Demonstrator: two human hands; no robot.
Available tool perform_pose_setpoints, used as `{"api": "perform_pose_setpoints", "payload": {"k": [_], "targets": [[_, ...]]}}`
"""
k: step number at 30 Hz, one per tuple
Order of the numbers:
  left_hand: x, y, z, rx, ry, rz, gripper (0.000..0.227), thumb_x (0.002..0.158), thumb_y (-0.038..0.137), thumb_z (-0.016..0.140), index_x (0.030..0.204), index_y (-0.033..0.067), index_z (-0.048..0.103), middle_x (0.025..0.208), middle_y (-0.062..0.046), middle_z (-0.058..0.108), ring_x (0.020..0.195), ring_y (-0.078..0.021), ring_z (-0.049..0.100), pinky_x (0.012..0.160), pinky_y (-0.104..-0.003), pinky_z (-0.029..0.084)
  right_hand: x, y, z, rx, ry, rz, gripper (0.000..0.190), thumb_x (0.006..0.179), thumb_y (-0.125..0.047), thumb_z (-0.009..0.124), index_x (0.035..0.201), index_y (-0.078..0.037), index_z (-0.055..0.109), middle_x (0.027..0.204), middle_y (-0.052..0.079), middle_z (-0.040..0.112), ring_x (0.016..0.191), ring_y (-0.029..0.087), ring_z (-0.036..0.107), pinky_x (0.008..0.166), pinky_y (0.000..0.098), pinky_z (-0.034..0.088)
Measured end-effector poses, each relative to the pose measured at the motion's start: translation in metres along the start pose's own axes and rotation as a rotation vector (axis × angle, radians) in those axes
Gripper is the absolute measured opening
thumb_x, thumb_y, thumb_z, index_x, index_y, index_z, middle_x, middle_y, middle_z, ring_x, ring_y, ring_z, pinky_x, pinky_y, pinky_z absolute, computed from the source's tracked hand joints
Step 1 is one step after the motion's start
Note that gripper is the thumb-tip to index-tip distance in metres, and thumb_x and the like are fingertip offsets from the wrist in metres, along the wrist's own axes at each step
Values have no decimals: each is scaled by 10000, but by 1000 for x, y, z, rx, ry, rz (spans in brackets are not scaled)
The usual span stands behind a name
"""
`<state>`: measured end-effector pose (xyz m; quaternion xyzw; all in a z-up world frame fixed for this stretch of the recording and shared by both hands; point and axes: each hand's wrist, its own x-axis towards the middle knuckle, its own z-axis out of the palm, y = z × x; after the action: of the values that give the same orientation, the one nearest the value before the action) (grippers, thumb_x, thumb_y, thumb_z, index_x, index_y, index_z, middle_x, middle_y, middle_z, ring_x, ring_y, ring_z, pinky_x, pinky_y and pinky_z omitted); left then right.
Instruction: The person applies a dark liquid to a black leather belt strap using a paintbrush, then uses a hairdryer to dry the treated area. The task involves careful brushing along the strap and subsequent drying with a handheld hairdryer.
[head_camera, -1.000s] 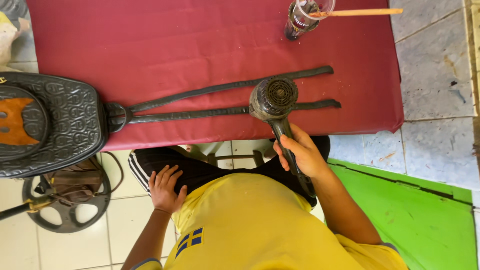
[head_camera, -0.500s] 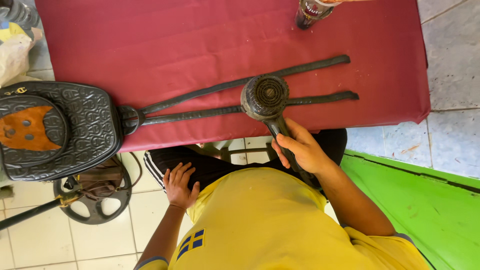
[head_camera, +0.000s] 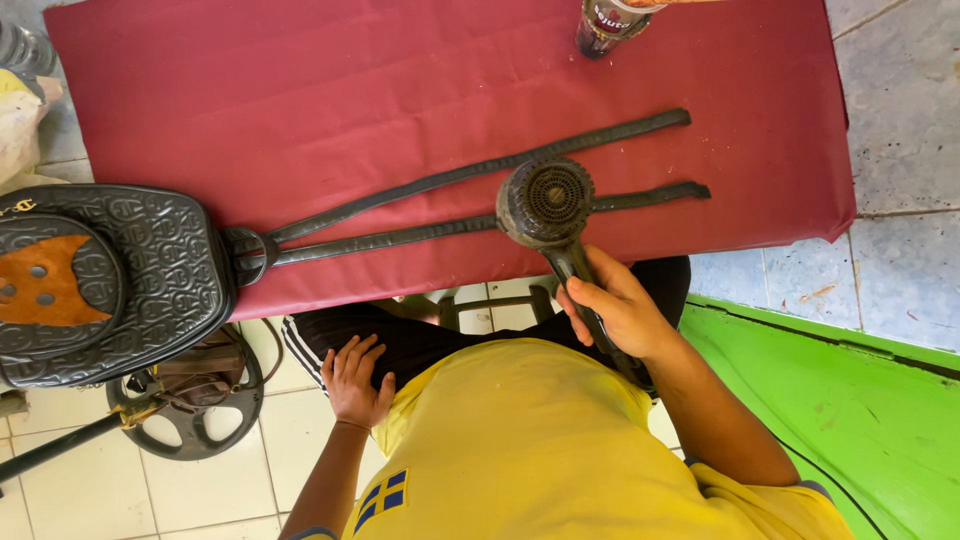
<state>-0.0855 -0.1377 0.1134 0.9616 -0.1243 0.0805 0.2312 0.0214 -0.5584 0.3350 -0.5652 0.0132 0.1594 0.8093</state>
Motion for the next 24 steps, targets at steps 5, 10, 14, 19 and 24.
{"api": "perform_pose_setpoints", "payload": {"k": [5,10,14,19,24], "targets": [[1,1,2,-3,3,1,484,948,622,414,1173,285,678,1340,81,638,1348,-202,543,1191,-483,224,-6,-4,-9,-12,45,-8,151,1021,-118,560,992,28,585,664,137,584,351,177,614,346,306,548],[1,1,3,-1,6,4,493,948,633,408,1166,284,679,1335,85,641,1347,-200,544,1191,-482,221,-11,-3,-18,-16,96,-30,157,1028,-125,549,990,26,569,651,138,574,339,176,600,337,304,537],[1,1,3,4,16,2,492,960,636,395,1154,289,683,1323,91,646,1343,-194,550,1191,-472,221,-17,-7,-22,-26,157,-17,157,1020,-143,564,1021,14,560,665,147,566,340,188,593,334,315,532],[-1,2,3,8,18,4,484,962,629,400,1152,288,686,1317,89,650,1341,-193,552,1188,-470,226,-25,-4,-32,-35,194,-18,165,1020,-153,567,1043,10,556,678,155,565,356,193,598,341,319,535],[0,4,2,16,16,8,467,951,616,414,1159,292,679,1323,89,646,1346,-190,550,1193,-471,225,-32,-2,-42,-34,250,-13,182,1023,-175,570,1044,4,548,670,156,549,353,199,586,335,323,529]]}}
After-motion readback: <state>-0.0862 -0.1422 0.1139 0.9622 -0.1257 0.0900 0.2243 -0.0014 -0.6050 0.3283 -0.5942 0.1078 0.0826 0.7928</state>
